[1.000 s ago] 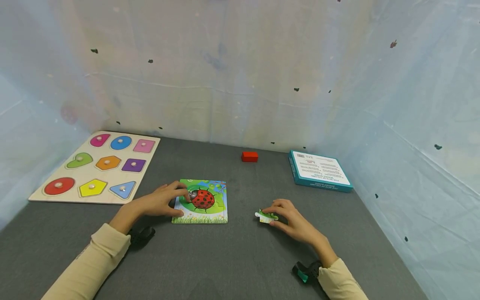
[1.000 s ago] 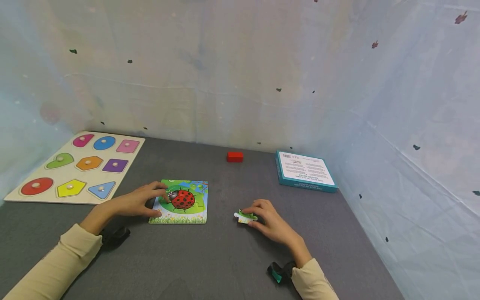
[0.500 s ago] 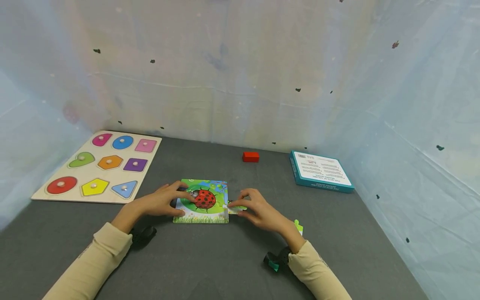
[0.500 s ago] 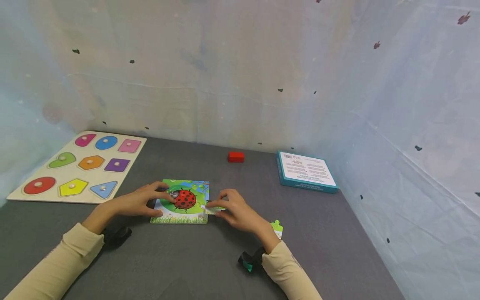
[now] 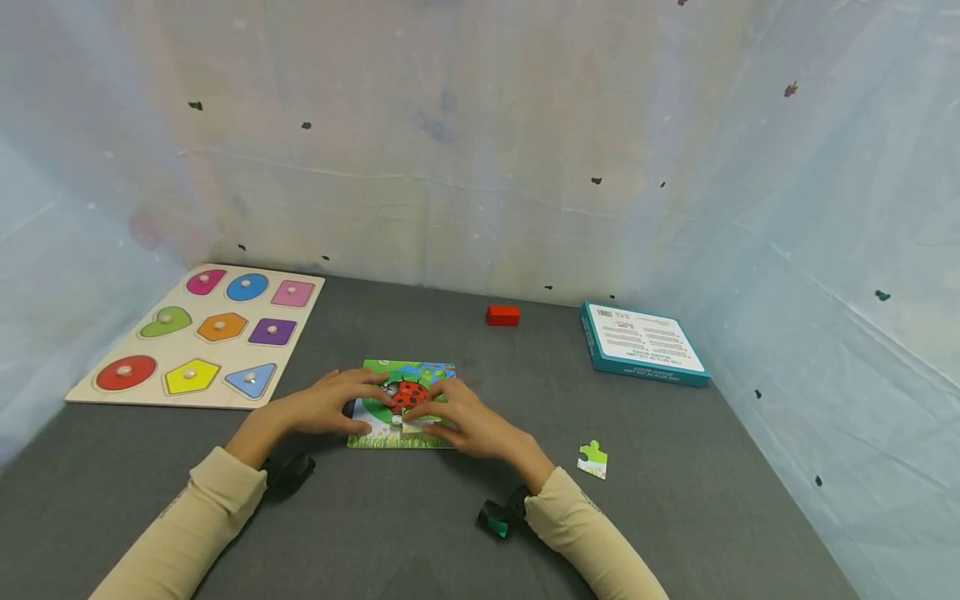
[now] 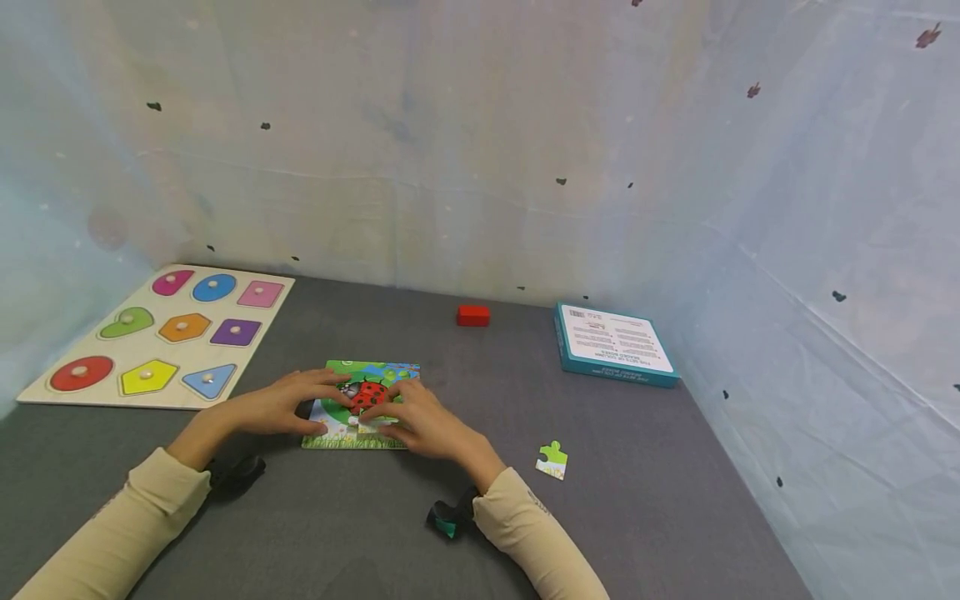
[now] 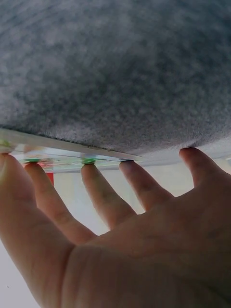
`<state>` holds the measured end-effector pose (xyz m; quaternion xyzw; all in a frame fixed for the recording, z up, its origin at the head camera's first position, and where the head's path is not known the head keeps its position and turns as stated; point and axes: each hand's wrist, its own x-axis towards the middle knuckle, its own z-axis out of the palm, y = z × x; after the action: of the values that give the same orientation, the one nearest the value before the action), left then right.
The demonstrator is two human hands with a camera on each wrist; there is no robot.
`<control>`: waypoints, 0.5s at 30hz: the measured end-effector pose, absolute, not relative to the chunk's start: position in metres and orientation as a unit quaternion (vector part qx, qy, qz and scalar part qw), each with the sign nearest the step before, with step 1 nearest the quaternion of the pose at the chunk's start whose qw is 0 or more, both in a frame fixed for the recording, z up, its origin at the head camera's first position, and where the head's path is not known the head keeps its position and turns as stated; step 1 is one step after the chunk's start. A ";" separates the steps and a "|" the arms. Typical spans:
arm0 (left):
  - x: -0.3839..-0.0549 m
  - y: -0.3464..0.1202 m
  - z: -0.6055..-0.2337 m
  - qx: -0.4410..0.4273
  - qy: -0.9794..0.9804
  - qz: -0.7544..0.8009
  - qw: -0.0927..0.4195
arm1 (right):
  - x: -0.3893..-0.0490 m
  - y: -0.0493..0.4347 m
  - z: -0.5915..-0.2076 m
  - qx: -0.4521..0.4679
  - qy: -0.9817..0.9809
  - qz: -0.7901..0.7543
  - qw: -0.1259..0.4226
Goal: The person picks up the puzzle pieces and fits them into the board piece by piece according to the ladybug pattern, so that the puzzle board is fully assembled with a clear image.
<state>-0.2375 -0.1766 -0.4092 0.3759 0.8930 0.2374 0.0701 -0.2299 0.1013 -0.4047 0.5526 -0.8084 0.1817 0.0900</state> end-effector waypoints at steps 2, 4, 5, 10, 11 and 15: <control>-0.238 -0.176 -0.410 0.376 0.894 0.235 0.069 | -0.230 0.097 -0.405 0.553 -0.809 0.176 0.089; -0.238 -0.176 -0.410 0.377 0.894 0.232 0.066 | -0.230 0.094 -0.406 0.551 -0.812 0.173 0.085; -0.238 -0.176 -0.410 0.376 0.895 0.232 0.066 | -0.231 0.093 -0.407 0.550 -0.813 0.171 0.083; -0.237 -0.176 -0.409 0.374 0.892 0.241 0.073 | -0.231 0.088 -0.410 0.540 -0.823 0.159 0.076; -0.236 -0.176 -0.409 0.373 0.890 0.248 0.078 | -0.231 0.087 -0.411 0.536 -0.827 0.156 0.074; -0.237 -0.175 -0.409 0.378 0.879 0.274 0.096 | -0.230 0.086 -0.412 0.521 -0.838 0.149 0.070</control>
<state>-0.2369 -0.1750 -0.4092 0.3776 0.8794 0.2735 0.0961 -0.2299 0.0862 -0.4119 0.5211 -0.8375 0.1489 0.0697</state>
